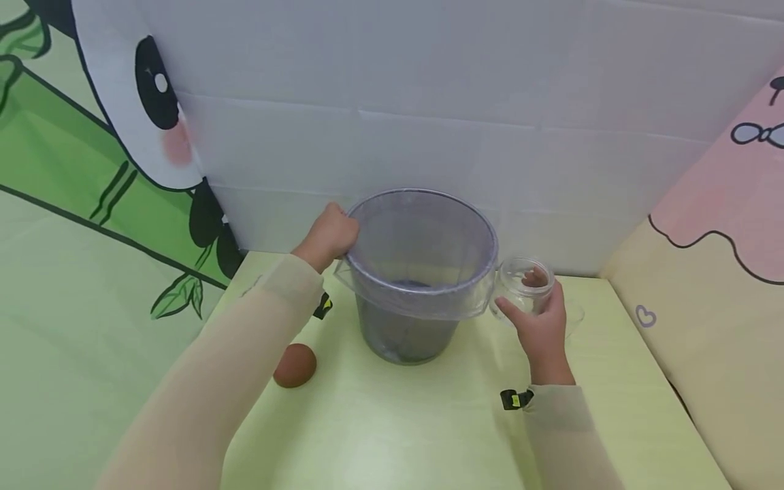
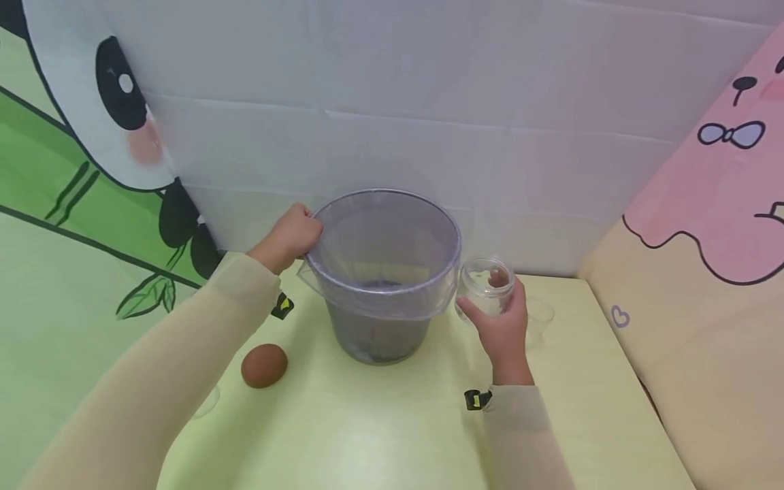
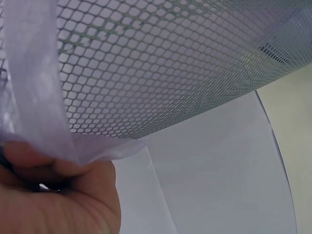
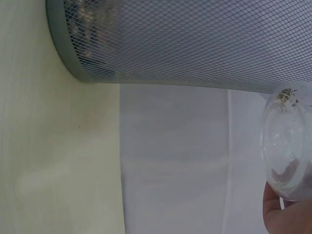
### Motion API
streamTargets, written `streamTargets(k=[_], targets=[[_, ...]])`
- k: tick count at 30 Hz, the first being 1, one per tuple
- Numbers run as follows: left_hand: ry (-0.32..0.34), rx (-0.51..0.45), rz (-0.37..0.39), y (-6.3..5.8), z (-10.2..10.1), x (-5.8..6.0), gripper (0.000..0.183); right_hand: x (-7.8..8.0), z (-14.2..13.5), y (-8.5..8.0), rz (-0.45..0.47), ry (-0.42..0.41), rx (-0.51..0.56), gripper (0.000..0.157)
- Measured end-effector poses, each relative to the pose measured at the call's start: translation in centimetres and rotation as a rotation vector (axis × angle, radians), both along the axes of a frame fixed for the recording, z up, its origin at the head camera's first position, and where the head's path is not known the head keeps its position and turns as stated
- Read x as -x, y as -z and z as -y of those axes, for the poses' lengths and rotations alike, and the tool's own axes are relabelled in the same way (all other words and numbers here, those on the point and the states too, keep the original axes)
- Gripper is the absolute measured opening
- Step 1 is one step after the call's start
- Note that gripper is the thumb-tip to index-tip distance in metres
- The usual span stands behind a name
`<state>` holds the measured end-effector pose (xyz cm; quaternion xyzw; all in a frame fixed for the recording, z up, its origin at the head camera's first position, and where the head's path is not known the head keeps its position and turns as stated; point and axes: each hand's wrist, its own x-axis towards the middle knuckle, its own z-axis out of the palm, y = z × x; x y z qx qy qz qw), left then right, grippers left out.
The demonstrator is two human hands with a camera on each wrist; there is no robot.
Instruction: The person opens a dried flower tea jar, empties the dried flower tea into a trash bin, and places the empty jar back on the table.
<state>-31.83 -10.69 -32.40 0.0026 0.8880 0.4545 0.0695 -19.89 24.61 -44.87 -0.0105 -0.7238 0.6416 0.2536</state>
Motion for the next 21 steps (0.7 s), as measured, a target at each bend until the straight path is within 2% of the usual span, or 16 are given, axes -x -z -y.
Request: streamTargets(k=[8, 15, 21], targets=[[0.008, 0.018, -0.009, 0.0, -0.2, 0.0, 0.05, 0.7, 0.1, 2.8, 0.109, 0.029, -0.03, 0.091], [0.005, 0.01, 0.0, -0.1, -0.2, 0.0, 0.048, 1.5, 0.0, 4.9, 0.184, 0.016, -0.046, 0.095], [0.003, 0.013, 0.012, -0.3, 0.0, -0.1, 0.049, 2.4, 0.0, 6.5, 0.225, -0.009, -0.108, 0.099]])
